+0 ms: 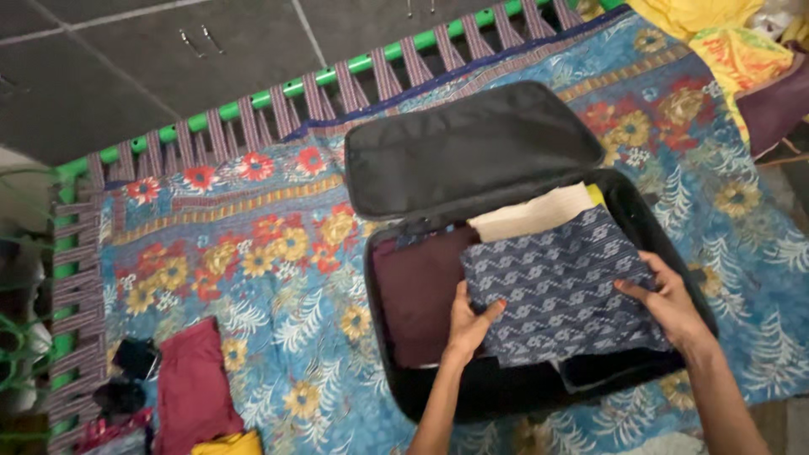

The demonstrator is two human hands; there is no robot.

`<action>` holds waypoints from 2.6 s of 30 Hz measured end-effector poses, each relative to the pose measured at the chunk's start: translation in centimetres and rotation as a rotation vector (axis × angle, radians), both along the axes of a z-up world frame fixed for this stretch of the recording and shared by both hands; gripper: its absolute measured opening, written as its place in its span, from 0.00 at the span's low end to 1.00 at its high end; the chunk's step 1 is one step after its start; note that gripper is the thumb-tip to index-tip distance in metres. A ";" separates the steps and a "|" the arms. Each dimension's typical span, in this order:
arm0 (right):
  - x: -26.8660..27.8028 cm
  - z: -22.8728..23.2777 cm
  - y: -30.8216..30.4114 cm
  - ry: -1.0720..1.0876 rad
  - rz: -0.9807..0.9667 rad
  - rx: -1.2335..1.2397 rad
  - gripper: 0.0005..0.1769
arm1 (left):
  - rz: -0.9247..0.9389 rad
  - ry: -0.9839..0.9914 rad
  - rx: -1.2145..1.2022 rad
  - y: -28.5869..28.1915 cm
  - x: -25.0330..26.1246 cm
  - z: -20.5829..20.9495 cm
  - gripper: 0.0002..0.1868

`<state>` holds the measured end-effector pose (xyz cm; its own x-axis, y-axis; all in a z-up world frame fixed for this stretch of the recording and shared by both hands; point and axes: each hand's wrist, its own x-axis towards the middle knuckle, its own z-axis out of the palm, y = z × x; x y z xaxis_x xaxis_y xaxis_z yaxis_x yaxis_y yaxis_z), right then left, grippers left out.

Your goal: The person opens a black suitcase on a bed and packs various folded clothes including shirts and pants into it.

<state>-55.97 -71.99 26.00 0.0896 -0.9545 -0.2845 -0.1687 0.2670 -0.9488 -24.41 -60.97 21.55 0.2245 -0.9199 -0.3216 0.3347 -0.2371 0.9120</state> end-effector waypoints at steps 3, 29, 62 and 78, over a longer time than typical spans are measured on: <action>-1.8 -1.7 -4.8 0.090 0.020 -0.224 0.35 | 0.047 -0.093 -0.052 -5.1 -1.7 -1.8 0.36; 23.1 -4.5 15.3 0.294 0.546 -0.518 0.33 | 0.450 0.059 0.013 17.3 4.9 -10.8 0.35; 53.2 -7.7 49.4 0.293 1.369 -0.418 0.35 | 1.474 -0.204 0.683 59.5 33.6 -24.9 0.44; 55.4 -8.7 51.0 0.319 1.385 -0.392 0.34 | 1.217 0.325 0.425 57.2 35.5 -25.9 0.22</action>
